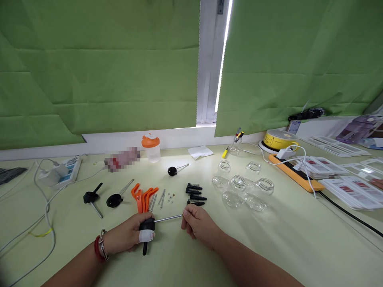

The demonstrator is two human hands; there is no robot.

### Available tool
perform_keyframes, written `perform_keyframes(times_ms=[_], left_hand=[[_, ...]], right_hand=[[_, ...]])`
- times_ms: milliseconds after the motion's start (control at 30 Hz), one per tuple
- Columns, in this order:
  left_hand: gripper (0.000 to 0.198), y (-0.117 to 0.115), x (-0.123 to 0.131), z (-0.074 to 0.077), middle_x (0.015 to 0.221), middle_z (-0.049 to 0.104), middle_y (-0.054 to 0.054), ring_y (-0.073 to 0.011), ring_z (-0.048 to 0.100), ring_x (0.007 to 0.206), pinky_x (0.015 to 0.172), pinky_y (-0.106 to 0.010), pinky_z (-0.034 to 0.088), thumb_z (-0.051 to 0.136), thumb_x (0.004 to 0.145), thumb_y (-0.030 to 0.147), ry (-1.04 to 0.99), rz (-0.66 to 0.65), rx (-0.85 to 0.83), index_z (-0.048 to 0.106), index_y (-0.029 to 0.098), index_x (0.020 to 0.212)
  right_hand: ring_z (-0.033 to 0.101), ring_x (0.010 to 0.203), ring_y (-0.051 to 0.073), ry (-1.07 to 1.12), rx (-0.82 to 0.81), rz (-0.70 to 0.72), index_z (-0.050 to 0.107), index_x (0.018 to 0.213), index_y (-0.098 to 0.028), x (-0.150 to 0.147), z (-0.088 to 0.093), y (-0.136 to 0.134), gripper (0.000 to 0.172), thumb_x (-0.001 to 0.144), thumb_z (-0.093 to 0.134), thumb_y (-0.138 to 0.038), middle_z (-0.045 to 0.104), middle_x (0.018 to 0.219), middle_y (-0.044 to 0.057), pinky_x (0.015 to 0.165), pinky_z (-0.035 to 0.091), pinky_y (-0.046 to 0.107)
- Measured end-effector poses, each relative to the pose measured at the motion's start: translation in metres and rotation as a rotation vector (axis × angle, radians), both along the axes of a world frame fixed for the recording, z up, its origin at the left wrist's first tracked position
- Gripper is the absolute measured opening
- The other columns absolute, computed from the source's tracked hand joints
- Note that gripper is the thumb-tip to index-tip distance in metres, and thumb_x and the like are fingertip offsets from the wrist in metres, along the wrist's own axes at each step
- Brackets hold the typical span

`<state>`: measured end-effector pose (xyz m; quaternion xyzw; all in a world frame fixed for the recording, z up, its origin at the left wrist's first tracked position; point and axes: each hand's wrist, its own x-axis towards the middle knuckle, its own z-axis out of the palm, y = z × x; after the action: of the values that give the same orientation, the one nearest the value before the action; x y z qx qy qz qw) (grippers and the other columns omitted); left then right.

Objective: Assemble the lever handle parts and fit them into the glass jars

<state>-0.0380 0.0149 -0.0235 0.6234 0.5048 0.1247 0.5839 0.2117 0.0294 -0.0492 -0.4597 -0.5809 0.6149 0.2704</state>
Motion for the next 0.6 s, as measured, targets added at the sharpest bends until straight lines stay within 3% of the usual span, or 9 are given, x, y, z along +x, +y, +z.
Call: perform_keyframes(times_ms=[333,467,600], left_hand=[[0.043,0.001,0.006,-0.004,0.07,0.05,0.007,-0.0042,0.044,0.04,0.033,-0.015,0.03,0.066,0.069,0.032,-0.084,0.149,-0.046,0.038,0.022,0.1],[0.042,0.001,0.007,-0.005,0.055,0.048,0.01,-0.0057,0.043,0.037,0.034,-0.015,0.032,0.062,0.073,0.032,-0.1,0.167,-0.044,0.037,0.021,0.105],[0.037,0.002,0.007,-0.006,0.046,0.049,0.009,-0.0065,0.04,0.034,0.034,-0.015,0.031,0.057,0.077,0.031,-0.09,0.158,-0.034,0.039,0.019,0.107]], right_hand=[[0.041,0.041,0.007,0.041,0.009,-0.067,0.05,0.068,-0.018,0.002,-0.009,0.008,0.043,0.086,0.041,-0.055,0.049,0.051,-0.004,0.043,0.033,0.021],[0.041,0.042,0.007,0.081,0.003,-0.057,0.05,0.069,-0.018,0.004,-0.013,0.01,0.041,0.086,0.041,-0.054,0.05,0.053,-0.004,0.043,0.033,0.021],[0.044,0.046,0.007,0.166,-0.023,-0.054,0.049,0.083,-0.02,0.004,-0.015,0.012,0.031,0.086,0.045,-0.05,0.058,0.066,-0.001,0.043,0.034,0.021]])
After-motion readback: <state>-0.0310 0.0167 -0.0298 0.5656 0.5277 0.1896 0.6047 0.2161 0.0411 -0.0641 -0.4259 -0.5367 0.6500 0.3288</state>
